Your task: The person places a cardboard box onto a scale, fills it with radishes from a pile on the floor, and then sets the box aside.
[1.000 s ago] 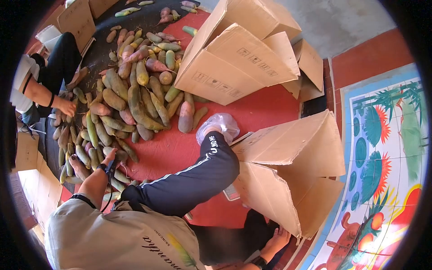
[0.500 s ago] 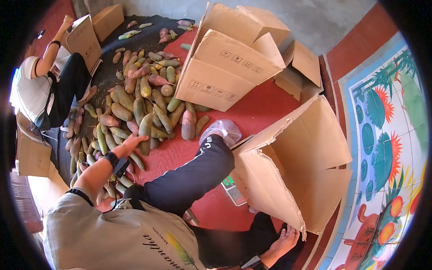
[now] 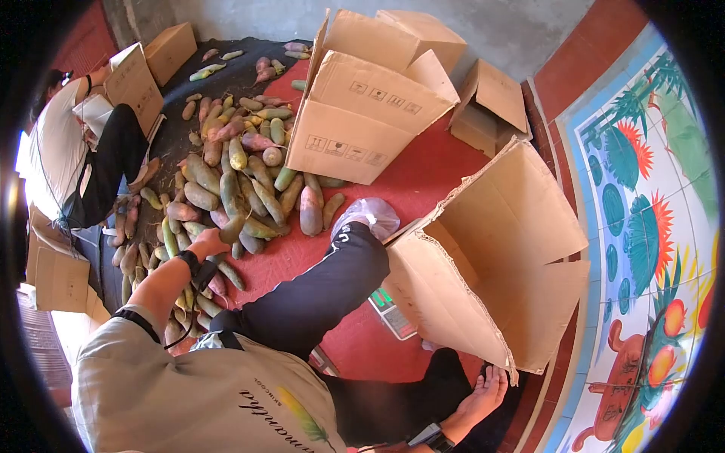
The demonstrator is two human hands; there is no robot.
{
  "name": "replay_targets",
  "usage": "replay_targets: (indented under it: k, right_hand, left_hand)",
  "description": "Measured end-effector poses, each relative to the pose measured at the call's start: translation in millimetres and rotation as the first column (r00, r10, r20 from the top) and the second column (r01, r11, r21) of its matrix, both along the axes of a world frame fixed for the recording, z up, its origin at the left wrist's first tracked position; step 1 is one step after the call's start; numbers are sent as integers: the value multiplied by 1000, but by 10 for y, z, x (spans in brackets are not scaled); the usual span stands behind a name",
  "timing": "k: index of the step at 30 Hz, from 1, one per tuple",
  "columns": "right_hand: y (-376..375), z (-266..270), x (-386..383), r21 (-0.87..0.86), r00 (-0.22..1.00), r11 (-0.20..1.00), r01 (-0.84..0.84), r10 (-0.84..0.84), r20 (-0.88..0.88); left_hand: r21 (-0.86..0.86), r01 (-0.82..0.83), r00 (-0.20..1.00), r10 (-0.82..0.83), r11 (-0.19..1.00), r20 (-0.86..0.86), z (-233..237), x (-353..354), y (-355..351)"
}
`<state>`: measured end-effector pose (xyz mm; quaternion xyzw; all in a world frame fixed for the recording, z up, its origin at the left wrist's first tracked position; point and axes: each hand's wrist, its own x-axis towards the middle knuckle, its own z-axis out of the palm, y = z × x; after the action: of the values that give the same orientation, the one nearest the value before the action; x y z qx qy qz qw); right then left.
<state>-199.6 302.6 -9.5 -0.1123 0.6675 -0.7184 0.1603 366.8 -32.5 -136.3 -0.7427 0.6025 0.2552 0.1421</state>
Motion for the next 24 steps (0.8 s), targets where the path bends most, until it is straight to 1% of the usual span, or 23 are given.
replay_targets:
  k: [2,4,6,7,8,9,10,11,12,13,14,16,17,19,20,22,23,24]
  right_hand:
    - [10,-15,-14,-15,1000,1000,-6,6,-5]
    - [-28,15,28,7,1000,1000,6,-5,-11]
    - [-28,-27,18,0,1000,1000,6,-6,-10]
    - [-25,-32,6,0,1000,1000,13,-13,-10]
    - [-16,-30,-9,-4,1000,1000,20,-20,-15]
    - [-16,-25,-10,12,1000,1000,16,-16,-14]
    - [-40,-28,-6,25,1000,1000,7,-6,-11]
    - [-61,-27,7,22,1000,1000,3,-3,-12]
    - [-74,-15,14,19,1000,1000,19,-19,-20]
    - [-82,11,17,16,999,999,35,-35,-29]
    - [-104,49,41,13,999,999,31,-31,-38]
    - [-161,121,138,24,982,987,156,-152,-116]
    - [-142,147,163,13,980,987,157,-154,-125]
    - [-109,249,245,14,925,960,280,-266,-273]
    - [-86,356,324,27,866,938,346,-307,-396]
    - [-44,569,463,20,705,893,450,-341,-621]
    - [-45,683,552,-8,639,895,446,-325,-697]
    - [-67,810,668,-14,633,895,446,-327,-701]
  left_hand:
    - [-21,21,1000,-21,1000,-14,96,19,69]
    - [-39,40,999,-41,998,-27,107,76,135]
    - [122,43,995,-53,992,80,104,162,159]
    - [165,87,993,-99,982,64,217,164,201]
    - [146,-113,983,131,983,-127,212,283,289]
    - [199,-153,940,205,968,-273,269,259,334]
    - [256,-190,868,283,948,-408,345,250,357]
    - [252,-193,867,285,948,-409,421,226,376]
    - [231,-232,738,326,945,-591,594,86,420]
    - [218,-274,572,341,937,-747,736,-52,449]
    - [217,-276,564,341,936,-752,841,-156,432]
    - [305,-181,397,353,935,-847,1030,-351,330]
    - [299,-177,389,346,938,-854,1089,-443,295]
    - [255,60,148,244,965,-958,1210,-643,242]
    - [246,62,135,236,967,-962,1332,-748,245]
    - [165,227,107,144,960,-984,1674,-966,314]
    - [161,228,99,141,960,-985,1737,-1070,335]
    - [110,342,55,97,933,-994,1784,-1171,365]
